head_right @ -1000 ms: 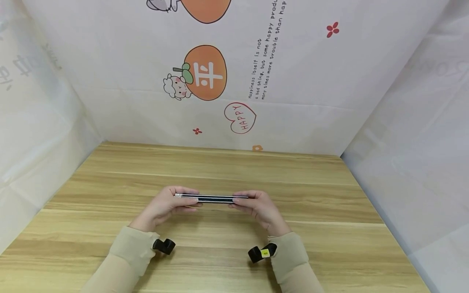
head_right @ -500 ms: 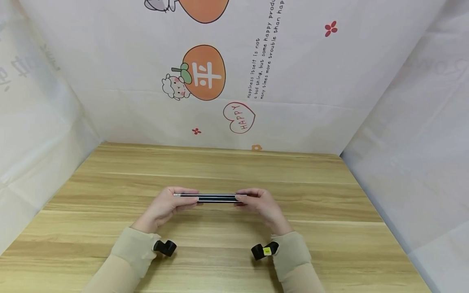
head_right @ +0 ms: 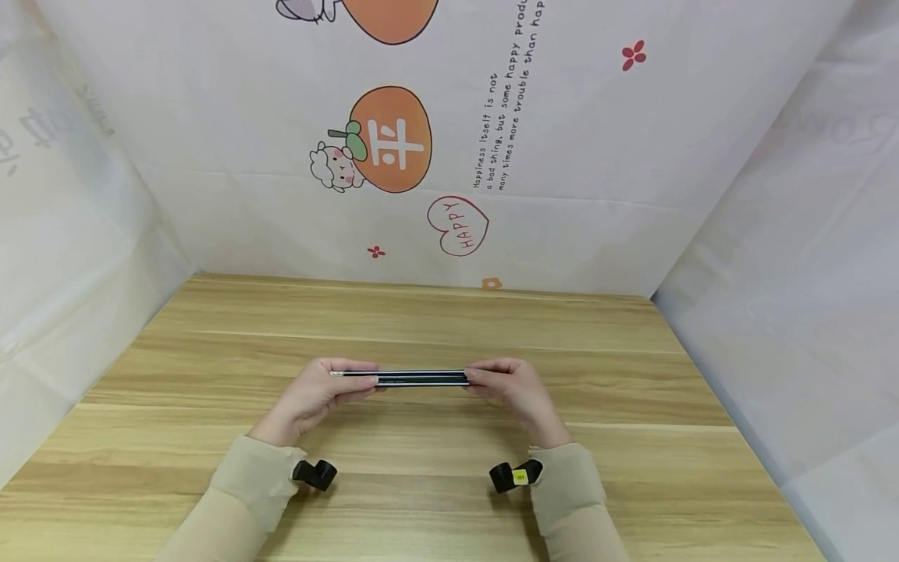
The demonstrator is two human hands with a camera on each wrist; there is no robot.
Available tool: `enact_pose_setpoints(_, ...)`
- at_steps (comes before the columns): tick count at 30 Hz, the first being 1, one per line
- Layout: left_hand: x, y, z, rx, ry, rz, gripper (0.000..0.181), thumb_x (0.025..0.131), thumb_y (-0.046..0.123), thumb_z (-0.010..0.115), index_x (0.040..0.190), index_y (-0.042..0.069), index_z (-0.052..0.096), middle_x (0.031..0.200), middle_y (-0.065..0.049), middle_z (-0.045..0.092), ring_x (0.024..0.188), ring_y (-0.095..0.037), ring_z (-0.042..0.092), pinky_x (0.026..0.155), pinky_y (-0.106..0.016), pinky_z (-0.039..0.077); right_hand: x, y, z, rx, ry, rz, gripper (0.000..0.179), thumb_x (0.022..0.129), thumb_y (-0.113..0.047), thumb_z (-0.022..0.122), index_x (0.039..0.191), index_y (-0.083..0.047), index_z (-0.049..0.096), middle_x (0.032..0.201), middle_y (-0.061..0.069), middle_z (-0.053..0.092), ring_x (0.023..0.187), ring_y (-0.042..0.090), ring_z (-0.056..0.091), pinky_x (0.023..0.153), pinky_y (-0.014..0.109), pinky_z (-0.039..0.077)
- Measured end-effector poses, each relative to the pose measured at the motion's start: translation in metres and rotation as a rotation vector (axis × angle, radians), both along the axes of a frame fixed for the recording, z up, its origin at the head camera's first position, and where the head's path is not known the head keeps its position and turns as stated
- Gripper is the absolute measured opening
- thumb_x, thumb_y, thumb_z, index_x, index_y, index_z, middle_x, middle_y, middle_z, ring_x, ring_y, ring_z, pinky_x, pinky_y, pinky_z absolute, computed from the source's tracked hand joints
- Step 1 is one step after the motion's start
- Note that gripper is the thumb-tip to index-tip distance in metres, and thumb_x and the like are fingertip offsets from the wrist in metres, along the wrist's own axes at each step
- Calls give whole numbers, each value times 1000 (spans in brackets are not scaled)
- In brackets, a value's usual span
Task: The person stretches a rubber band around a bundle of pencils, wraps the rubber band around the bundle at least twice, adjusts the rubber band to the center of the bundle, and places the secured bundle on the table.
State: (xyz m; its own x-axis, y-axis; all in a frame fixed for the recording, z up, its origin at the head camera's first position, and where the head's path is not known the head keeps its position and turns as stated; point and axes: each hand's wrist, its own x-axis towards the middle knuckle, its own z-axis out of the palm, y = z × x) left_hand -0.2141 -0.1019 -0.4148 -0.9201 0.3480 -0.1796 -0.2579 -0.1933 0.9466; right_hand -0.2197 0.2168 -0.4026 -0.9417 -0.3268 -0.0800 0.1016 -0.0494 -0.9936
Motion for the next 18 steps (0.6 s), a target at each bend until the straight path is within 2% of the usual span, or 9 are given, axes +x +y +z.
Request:
enact_pose_setpoints(6, 0, 0, 2, 24, 1, 5, 50, 87, -8, 69, 130, -22, 49, 125, -34, 61, 102, -29, 72, 90, -28, 59, 0, 6, 1, -17, 10, -28, 11, 95, -4, 63, 102, -5, 72, 94, 0, 75, 87, 13, 73, 87, 30, 62)
enact_pose_setpoints(10, 1, 0, 3, 17, 6, 3, 48, 86, -7, 70, 129, -21, 51, 118, -28, 67, 101, -28, 72, 89, -27, 60, 0, 14, 0, -19, -14, -78, 12, 96, -6, 63, 103, -10, 71, 98, -2, 75, 90, 12, 72, 88, 27, 61)
enact_pose_setpoints(12, 1, -1, 3, 5, 10, 0, 46, 86, -6, 70, 128, -19, 54, 115, -25, 69, 98, -25, 73, 89, -27, 60, -1, 18, -1, -3, -21, -120, 14, 96, -7, 64, 108, -4, 69, 99, -2, 75, 92, 12, 71, 90, 27, 61)
enact_pose_setpoints(16, 1, -1, 2, -3, 13, 1, 44, 86, -6, 71, 126, -18, 56, 111, -22, 71, 92, -19, 74, 87, -26, 61, -4, 24, -5, 68, -9, -218, 37, 95, -9, 66, 124, 12, 58, 101, -3, 73, 97, 13, 70, 93, 26, 59)
enact_pose_setpoints(18, 1, -1, 2, 3, 11, 4, 44, 86, -6, 71, 126, -18, 56, 111, -22, 71, 92, -19, 74, 87, -26, 61, -5, 28, -7, 116, -4, -260, 44, 95, -12, 66, 128, 14, 54, 101, -5, 71, 98, 11, 69, 94, 25, 58)
